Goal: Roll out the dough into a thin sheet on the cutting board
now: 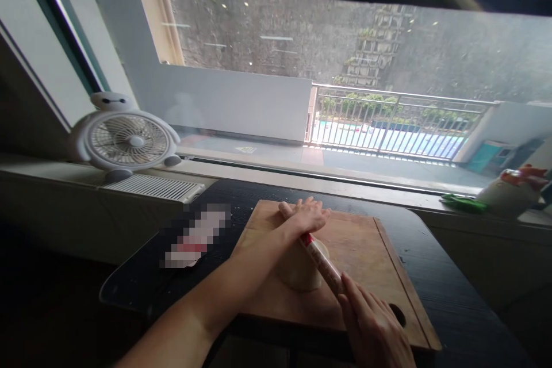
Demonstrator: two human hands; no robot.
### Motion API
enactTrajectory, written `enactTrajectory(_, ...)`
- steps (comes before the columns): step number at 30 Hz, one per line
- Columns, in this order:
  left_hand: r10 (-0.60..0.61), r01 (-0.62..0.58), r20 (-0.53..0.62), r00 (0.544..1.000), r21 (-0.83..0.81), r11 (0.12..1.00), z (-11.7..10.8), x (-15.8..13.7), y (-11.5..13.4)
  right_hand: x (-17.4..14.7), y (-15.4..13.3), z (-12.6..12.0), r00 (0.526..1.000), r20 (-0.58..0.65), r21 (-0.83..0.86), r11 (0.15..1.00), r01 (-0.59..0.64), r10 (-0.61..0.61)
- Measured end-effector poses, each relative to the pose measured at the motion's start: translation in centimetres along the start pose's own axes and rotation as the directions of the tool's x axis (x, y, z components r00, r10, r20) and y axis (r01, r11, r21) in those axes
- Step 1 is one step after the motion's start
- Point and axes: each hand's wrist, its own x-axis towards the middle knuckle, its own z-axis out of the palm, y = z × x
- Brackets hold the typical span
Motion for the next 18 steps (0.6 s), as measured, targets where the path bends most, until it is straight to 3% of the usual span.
enactTrajectory(4,0.005,-0.005,-0.010,1.000,0.007,1.000,-0.7,-3.2,-1.9,-0.4,-0.9,0.3,0.995,-0.052,-0.005,0.996,0.088,-0.088)
enactTrajectory(10,0.000,0.005,-0.108,0.994,0.048,0.999,-2.6,-13.1,-5.8,-0.9,-2.7,1.5,0.983,-0.061,0.051,0.983,0.176,-0.173)
enactTrajectory(12,0.008,0.000,-0.128,0.992,0.066,0.998,-2.6,-15.0,-6.5,-0.8,-2.9,1.6,0.978,-0.070,0.060,0.978,0.201,-0.196)
enactTrajectory(15,-0.012,0.021,-0.118,0.993,0.073,0.997,-2.2,-14.5,-6.5,-0.3,-2.5,1.1,0.984,-0.043,0.089,0.980,0.178,-0.174)
enactTrajectory(18,-0.027,0.033,-0.091,0.995,0.066,0.997,-1.7,-10.7,-5.4,0.7,-1.4,0.3,0.994,0.074,0.092,0.993,0.076,-0.082)
